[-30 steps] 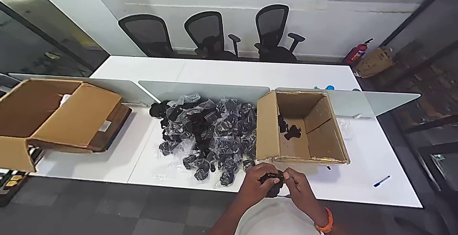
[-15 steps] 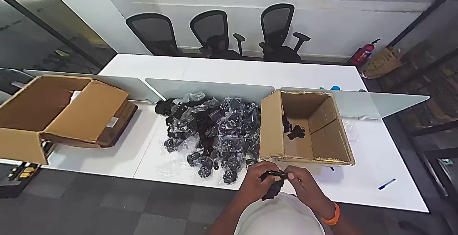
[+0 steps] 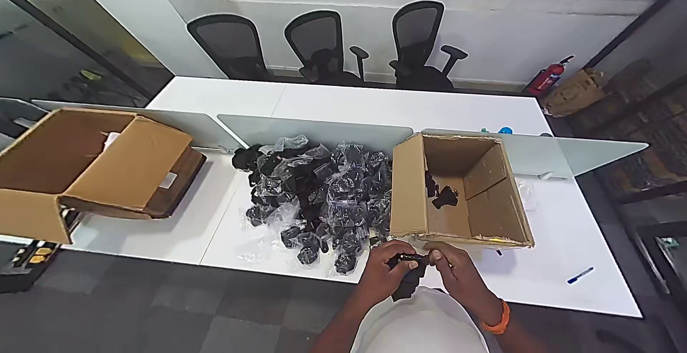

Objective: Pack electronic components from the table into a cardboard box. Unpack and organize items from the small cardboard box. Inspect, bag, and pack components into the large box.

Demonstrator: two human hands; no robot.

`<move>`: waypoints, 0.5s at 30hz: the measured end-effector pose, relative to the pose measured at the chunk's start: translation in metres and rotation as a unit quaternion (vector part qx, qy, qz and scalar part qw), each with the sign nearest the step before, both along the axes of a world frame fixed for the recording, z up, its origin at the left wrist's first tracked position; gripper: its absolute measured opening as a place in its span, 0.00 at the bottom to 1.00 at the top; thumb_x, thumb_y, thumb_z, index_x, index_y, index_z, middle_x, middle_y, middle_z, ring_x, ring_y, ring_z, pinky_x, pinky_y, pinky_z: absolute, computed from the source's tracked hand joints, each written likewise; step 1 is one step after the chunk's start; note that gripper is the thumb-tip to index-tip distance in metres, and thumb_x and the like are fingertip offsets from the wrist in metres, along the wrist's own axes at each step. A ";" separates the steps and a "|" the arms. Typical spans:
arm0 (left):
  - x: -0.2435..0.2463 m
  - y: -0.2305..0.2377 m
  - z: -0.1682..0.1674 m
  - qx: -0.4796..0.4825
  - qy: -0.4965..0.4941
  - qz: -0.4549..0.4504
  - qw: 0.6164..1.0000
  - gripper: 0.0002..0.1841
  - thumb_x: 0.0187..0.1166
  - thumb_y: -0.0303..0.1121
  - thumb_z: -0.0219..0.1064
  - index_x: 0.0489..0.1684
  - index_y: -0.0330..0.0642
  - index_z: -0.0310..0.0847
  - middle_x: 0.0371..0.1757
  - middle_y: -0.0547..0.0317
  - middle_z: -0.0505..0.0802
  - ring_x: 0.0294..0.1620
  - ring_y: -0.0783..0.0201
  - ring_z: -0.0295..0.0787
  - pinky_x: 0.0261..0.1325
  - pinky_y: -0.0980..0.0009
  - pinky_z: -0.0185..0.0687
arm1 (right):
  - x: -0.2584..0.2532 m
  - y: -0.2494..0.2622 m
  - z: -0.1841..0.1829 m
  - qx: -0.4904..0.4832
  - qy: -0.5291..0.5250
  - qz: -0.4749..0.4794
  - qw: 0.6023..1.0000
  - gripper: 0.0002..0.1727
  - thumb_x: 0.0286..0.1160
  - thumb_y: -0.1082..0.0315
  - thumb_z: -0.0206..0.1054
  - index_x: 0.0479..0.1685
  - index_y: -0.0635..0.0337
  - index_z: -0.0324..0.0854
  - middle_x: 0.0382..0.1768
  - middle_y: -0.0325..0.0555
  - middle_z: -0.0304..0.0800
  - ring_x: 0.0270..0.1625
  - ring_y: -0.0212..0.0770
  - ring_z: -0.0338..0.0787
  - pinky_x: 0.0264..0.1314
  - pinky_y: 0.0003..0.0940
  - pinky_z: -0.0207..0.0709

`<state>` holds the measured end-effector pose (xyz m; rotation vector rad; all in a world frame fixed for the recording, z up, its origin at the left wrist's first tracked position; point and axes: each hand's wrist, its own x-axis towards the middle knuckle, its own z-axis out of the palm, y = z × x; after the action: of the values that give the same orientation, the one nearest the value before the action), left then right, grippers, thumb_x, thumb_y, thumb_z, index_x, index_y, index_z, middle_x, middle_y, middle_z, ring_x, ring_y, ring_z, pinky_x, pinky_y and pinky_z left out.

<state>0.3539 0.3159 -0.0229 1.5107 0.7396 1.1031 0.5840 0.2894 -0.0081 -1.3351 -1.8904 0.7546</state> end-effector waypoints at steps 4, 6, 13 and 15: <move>0.001 0.001 0.003 -0.002 -0.005 0.011 1.000 0.09 0.75 0.28 0.75 0.49 0.35 0.91 0.55 0.53 0.95 0.58 0.63 0.92 0.65 0.65 0.89 | 0.004 0.001 0.004 0.047 0.013 0.084 0.995 0.20 0.84 0.54 0.65 0.65 0.57 0.80 0.49 0.43 0.88 0.44 0.31 0.88 0.46 0.27 0.85; 0.002 0.001 0.002 0.006 -0.007 0.002 1.000 0.08 0.75 0.28 0.75 0.47 0.35 0.92 0.54 0.52 0.95 0.58 0.62 0.92 0.66 0.64 0.89 | 0.001 -0.001 -0.002 0.092 -0.012 0.075 0.993 0.13 0.84 0.58 0.65 0.55 0.56 0.82 0.45 0.43 0.88 0.41 0.30 0.87 0.44 0.26 0.85; -0.001 0.000 -0.003 0.016 0.028 0.002 0.999 0.08 0.77 0.29 0.74 0.48 0.36 0.92 0.56 0.53 0.95 0.59 0.63 0.92 0.66 0.64 0.89 | -0.013 -0.006 -0.006 -0.085 0.040 0.040 0.995 0.25 0.93 0.47 0.47 0.32 0.53 0.77 0.18 0.34 0.69 0.20 0.30 0.72 0.24 0.30 0.67; -0.002 0.000 -0.005 0.020 0.031 -0.001 0.999 0.08 0.77 0.29 0.75 0.48 0.36 0.92 0.55 0.53 0.95 0.59 0.63 0.92 0.67 0.64 0.88 | -0.013 -0.005 -0.004 -0.145 0.100 0.056 0.983 0.24 0.94 0.49 0.47 0.28 0.52 0.73 0.16 0.33 0.64 0.18 0.30 0.67 0.22 0.30 0.62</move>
<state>0.3518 0.3156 -0.0278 1.5846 0.7624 1.0799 0.5706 0.2849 -0.0120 -1.2754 -1.7533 1.2137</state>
